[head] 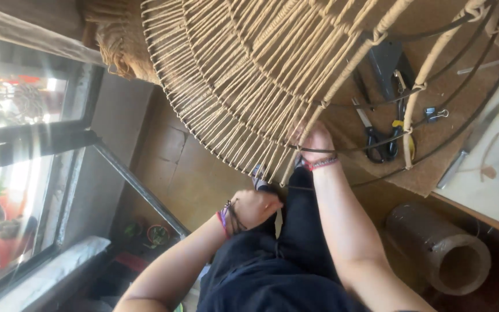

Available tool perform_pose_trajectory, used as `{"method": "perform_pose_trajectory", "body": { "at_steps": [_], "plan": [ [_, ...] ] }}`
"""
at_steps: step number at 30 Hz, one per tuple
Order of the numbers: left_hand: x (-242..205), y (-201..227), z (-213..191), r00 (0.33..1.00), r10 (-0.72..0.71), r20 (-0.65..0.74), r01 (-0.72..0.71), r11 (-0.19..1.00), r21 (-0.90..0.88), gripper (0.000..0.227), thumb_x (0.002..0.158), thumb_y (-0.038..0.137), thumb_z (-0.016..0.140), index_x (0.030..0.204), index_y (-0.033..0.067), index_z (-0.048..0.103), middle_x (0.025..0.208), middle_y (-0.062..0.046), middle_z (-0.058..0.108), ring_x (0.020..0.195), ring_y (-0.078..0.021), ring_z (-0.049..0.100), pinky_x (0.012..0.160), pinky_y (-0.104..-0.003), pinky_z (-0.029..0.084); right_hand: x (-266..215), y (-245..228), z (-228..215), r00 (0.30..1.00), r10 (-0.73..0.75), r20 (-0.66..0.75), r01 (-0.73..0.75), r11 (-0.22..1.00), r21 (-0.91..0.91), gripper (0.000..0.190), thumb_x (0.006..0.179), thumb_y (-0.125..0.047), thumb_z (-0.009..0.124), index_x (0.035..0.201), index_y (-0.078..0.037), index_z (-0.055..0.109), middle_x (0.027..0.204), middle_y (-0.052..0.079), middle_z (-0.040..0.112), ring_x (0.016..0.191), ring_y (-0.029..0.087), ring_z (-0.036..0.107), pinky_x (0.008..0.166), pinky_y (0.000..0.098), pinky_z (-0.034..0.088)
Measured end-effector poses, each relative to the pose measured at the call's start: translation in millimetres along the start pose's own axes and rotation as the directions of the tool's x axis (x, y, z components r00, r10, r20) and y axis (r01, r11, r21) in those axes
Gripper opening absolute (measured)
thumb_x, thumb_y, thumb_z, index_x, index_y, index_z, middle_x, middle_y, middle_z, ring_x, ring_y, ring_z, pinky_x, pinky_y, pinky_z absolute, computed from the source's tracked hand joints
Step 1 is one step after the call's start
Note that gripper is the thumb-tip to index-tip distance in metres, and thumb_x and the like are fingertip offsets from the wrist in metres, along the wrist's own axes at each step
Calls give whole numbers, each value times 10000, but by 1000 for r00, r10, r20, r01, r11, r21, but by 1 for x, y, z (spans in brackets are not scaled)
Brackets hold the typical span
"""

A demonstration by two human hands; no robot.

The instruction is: Weaving a lampshade by threading material through a frame while sitting on the floor.

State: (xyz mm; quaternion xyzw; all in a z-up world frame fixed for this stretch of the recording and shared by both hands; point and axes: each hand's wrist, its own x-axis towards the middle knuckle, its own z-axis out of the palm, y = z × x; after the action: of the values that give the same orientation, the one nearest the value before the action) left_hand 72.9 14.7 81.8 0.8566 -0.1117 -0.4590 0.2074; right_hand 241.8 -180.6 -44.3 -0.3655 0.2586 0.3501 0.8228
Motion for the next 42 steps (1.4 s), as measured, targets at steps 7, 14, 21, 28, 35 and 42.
{"method": "perform_pose_trajectory", "body": {
  "at_steps": [7,14,21,28,35,42],
  "plan": [
    [1,63,-107,566,3,-824,64,997,47,547,943,520,550,1447,308,527,751,64,728,648,-180,728,501,-375,558,72,-12,-40,883,-35,467,33,999,13,275,974,-175,534,790,22,587,689,176,572,668,258,563,573,331,440],
    [43,77,-98,414,-53,-909,293,953,78,425,849,456,627,1240,292,607,637,88,637,461,-148,657,423,-345,527,45,-41,-8,760,-17,649,7,1000,18,351,930,-214,507,779,97,566,755,316,592,710,372,625,553,376,489],
    [33,29,-142,67,508,-859,-185,852,490,329,1089,254,412,1007,203,727,888,-13,586,871,-250,616,794,-344,513,-36,-31,14,915,18,402,36,991,-126,188,934,-45,539,1086,63,564,913,217,623,815,294,639,692,365,539],
    [-24,52,-80,302,176,-937,-729,676,-108,223,1000,279,638,878,105,707,970,-105,708,994,-384,685,814,-486,546,-116,-38,-3,958,-105,265,169,959,-229,404,948,-15,635,1334,84,572,1088,241,712,940,288,709,746,336,582],
    [-45,48,10,487,177,-855,-676,696,-241,261,1028,265,633,824,107,674,875,-129,707,865,-372,714,724,-444,578,-144,-34,44,997,71,1,-56,795,-604,745,1090,-615,258,1135,-20,705,1020,169,782,902,228,768,698,305,609],
    [-65,50,25,612,-159,-775,-602,542,-587,267,967,250,624,733,144,699,699,-85,664,697,-302,665,686,-397,541,-262,-76,124,664,-691,285,747,627,-220,298,1106,-101,426,1263,74,609,589,-14,377,509,71,349,514,219,360]
  ]
}}
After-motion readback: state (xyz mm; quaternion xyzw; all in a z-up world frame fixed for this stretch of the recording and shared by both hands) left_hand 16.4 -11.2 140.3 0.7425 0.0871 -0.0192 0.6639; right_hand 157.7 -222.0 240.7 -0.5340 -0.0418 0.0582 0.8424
